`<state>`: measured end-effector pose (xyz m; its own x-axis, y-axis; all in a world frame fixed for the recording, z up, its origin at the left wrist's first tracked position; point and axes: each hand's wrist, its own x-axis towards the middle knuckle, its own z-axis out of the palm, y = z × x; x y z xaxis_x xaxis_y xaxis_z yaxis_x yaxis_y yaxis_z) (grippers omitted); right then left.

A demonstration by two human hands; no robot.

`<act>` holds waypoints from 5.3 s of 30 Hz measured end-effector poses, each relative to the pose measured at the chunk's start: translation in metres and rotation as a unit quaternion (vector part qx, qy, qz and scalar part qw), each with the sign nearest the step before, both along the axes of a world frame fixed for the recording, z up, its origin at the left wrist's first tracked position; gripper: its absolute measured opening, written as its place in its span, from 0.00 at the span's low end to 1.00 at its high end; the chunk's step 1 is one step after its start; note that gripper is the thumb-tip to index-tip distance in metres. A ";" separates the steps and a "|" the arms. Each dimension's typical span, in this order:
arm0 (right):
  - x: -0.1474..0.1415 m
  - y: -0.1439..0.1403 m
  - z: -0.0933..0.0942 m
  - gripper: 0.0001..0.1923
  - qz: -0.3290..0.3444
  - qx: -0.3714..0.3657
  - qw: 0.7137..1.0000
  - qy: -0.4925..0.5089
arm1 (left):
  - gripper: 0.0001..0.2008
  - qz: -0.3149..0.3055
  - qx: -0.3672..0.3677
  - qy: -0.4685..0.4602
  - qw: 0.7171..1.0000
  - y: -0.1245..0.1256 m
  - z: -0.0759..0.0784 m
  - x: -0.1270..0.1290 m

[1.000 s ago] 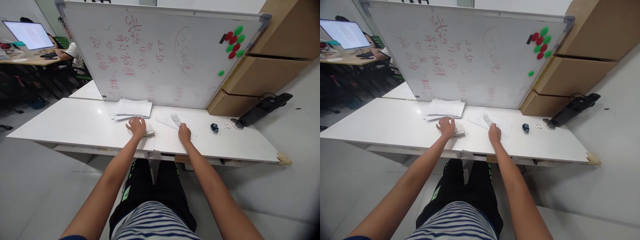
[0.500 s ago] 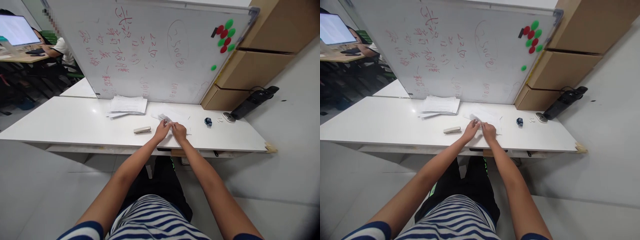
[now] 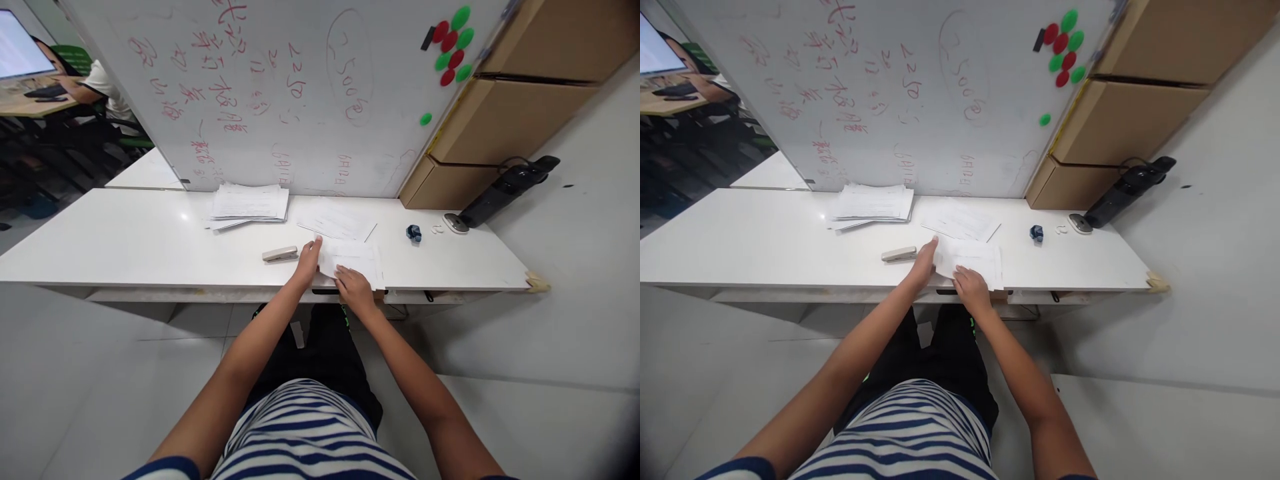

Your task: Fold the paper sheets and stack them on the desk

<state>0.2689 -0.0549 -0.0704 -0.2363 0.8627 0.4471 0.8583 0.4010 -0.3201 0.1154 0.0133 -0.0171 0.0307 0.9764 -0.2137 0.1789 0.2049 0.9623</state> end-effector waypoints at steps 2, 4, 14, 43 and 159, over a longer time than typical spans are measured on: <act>-0.001 -0.011 0.000 0.15 0.011 0.000 1.000 -0.013 | 0.24 -0.031 -0.015 0.004 0.999 -0.003 0.002 -0.011; -0.001 -0.019 0.003 0.15 0.025 -0.002 0.999 -0.019 | 0.18 -0.054 -0.005 0.057 0.997 -0.006 0.000 -0.022; 0.014 0.063 0.036 0.21 -0.075 -0.065 0.995 -0.011 | 0.13 -0.052 0.036 0.221 0.973 -0.001 -0.006 -0.028; 0.038 0.085 0.059 0.20 -0.127 -0.010 0.988 0.082 | 0.12 -0.048 0.038 0.181 0.981 -0.002 -0.012 -0.031; 0.002 0.038 0.052 0.20 -0.081 -0.372 0.785 0.489 | 0.35 -0.027 0.122 0.429 0.895 0.071 -0.002 -0.101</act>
